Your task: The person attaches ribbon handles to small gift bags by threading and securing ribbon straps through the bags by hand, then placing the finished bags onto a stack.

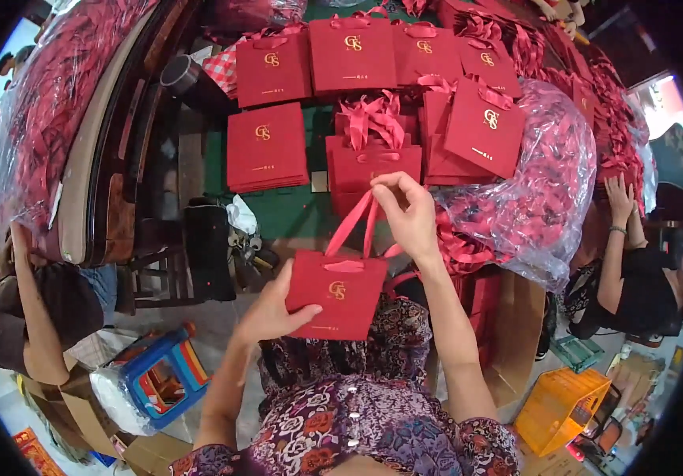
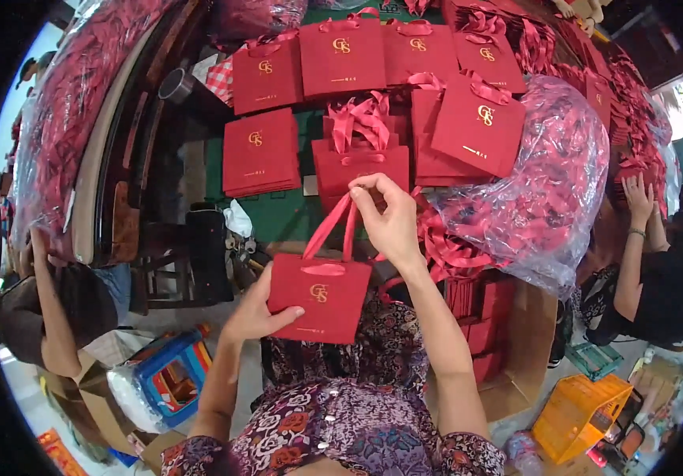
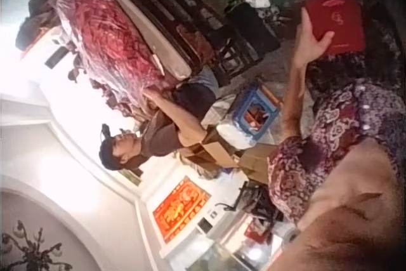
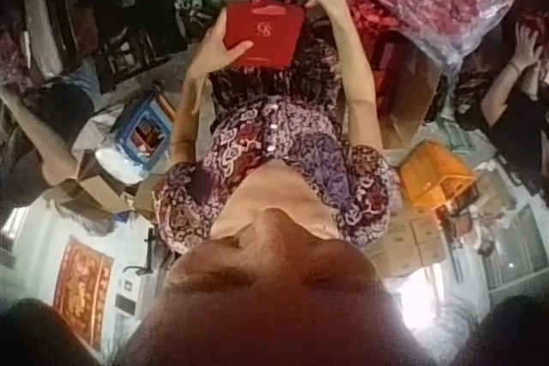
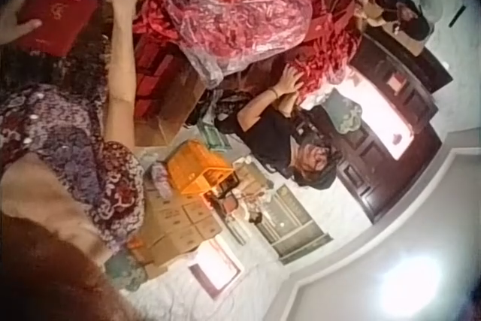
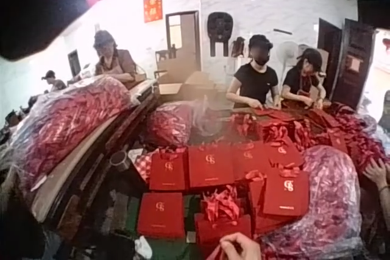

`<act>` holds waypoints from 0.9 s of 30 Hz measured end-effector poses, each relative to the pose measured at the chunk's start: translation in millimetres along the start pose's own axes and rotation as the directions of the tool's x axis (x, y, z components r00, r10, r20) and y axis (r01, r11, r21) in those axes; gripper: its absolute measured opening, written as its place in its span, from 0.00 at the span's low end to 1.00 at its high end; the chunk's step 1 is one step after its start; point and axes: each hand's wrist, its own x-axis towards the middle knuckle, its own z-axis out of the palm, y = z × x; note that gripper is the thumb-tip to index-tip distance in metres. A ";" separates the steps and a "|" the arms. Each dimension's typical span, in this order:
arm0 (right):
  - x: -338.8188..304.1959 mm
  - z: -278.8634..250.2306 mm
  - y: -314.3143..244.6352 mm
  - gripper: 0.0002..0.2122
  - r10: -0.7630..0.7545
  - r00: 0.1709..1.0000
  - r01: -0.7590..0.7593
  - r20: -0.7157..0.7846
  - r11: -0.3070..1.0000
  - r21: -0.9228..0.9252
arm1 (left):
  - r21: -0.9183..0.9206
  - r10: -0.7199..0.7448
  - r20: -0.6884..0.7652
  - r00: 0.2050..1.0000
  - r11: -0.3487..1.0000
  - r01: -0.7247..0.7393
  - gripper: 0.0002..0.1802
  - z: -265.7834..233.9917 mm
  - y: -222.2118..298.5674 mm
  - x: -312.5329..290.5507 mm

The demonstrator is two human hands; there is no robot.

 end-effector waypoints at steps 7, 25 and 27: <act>-31.4 -35.0 -18.7 0.06 -0.234 0.971 0.239 0.050 0.942 -0.237 | 0.289 0.077 -0.292 0.953 0.957 0.012 0.26 -52.0 15.6 -6.4; -148.4 -42.3 59.2 0.08 0.023 0.976 0.137 0.216 0.707 -0.694 | 0.433 0.045 -0.232 0.972 0.899 0.061 0.35 104.6 1.1 37.1; -136.6 -45.1 23.6 0.08 -0.052 0.966 0.200 0.253 0.769 -0.607 | 0.361 0.122 -0.177 0.977 0.931 -0.051 0.32 99.0 5.1 38.0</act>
